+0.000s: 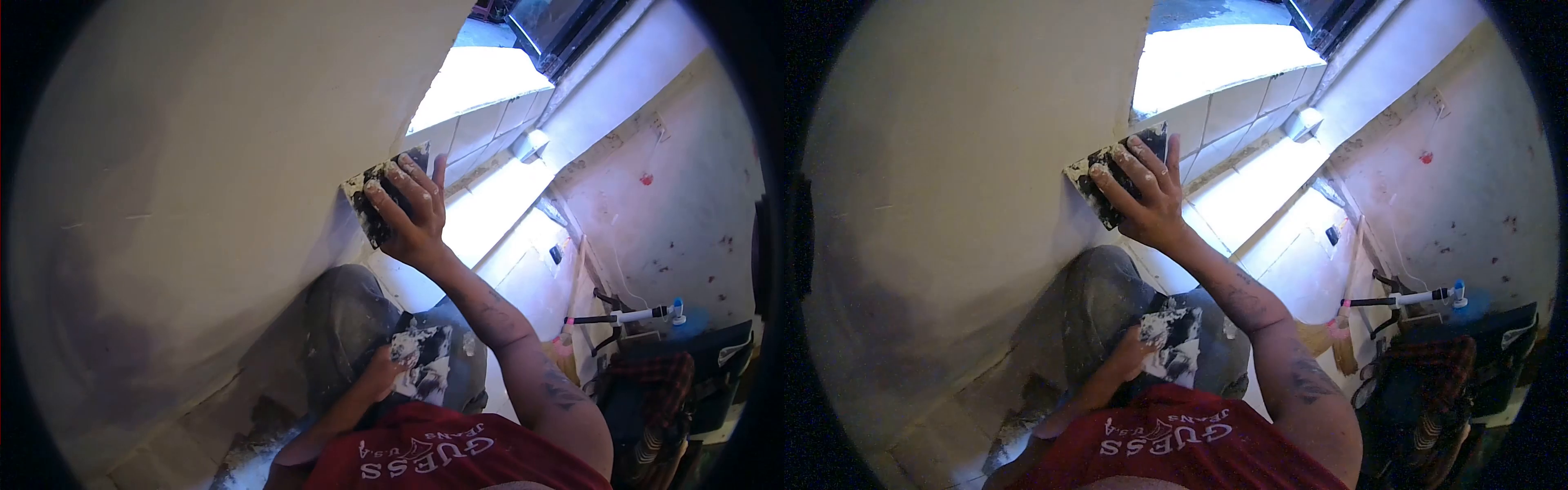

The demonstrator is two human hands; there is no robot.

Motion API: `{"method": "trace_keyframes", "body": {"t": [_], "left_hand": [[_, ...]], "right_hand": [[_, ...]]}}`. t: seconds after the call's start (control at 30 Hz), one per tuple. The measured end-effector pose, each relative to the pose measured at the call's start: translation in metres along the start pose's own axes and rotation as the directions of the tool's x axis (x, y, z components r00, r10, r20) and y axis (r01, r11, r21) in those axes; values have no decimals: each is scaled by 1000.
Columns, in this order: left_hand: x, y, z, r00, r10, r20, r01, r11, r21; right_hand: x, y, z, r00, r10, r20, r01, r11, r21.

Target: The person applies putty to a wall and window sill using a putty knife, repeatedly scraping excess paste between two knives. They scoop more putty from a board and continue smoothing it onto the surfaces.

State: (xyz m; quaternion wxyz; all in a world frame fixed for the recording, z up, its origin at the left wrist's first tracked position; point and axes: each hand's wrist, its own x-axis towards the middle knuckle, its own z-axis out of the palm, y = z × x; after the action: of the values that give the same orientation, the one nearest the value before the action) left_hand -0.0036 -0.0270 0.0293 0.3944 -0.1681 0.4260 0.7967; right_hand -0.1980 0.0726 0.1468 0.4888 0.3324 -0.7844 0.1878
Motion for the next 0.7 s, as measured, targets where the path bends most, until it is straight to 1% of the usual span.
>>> {"method": "trace_keyframes", "body": {"t": [0.07, 0.1, 0.2, 0.23, 0.33, 0.37, 0.4, 0.43, 0.47, 0.5, 0.53, 0.57, 0.6, 0.63, 0.67, 0.7], "left_hand": [[-8, -16, -23, 995, 73, 72, -82, 990, 119], [-30, 4, -8, 995, 19, -102, -10, 996, 87], [-43, 0, -30, 999, 51, 19, -49, 995, -87], [-47, 0, -37, 985, 110, 134, -83, 978, -192], [-59, 6, -28, 909, 376, 178, -357, 925, -132], [-58, 3, -38, 659, 618, 428, -750, 502, 431], [-57, -1, -48, 289, 747, 599, -695, -267, 668], [-61, 3, -45, 333, 724, 604, -654, -284, 701], [-60, 5, -39, 377, 701, 606, -617, -298, 728], [-62, 7, -34, 477, 715, 511, -578, -184, 795], [-64, 11, -27, 577, 711, 402, -517, -63, 853], [-69, 11, -20, 673, 686, 277, -452, 84, 888], [-74, 12, -16, 618, 725, 304, -349, -93, 932], [-73, 10, -10, 581, 736, 347, -240, -252, 937], [-78, 16, 5, 581, 757, 299, -74, -317, 946], [-80, 25, 17, 591, 740, 322, -24, -382, 924]], "right_hand": [[-4, 1, -9, 995, -38, 96, 39, 999, -6], [-9, 2, -10, 986, -63, 157, 65, 998, -8], [-26, -4, -13, 966, -86, 245, 84, 996, 17], [-34, -9, -15, 956, -89, 281, 94, 996, -4], [-60, -21, -37, 912, -17, 409, -11, 998, 66], [-70, -24, -48, 920, 35, 391, -95, 986, 134], [-82, -28, -62, 923, 84, 375, -172, 963, 207], [-93, -39, -78, 903, 233, 360, -342, 898, 277], [-104, -45, -90, 854, 373, 363, -495, 798, 345], [-120, -45, -92, 856, 437, 276, -517, 703, 489], [-135, -47, -93, 832, 516, 202, -515, 586, 625], [-152, -49, -110, 606, 724, 329, -683, 262, 681], [-165, -60, -132, 300, 823, 483, -740, -119, 662], [-152, -75, -152, 230, 878, 420, -592, -216, 777], [-132, -84, -172, 121, 927, 354, -426, -274, 862], [-129, -84, -196, 52, 891, 450, -529, -358, 770]]}}
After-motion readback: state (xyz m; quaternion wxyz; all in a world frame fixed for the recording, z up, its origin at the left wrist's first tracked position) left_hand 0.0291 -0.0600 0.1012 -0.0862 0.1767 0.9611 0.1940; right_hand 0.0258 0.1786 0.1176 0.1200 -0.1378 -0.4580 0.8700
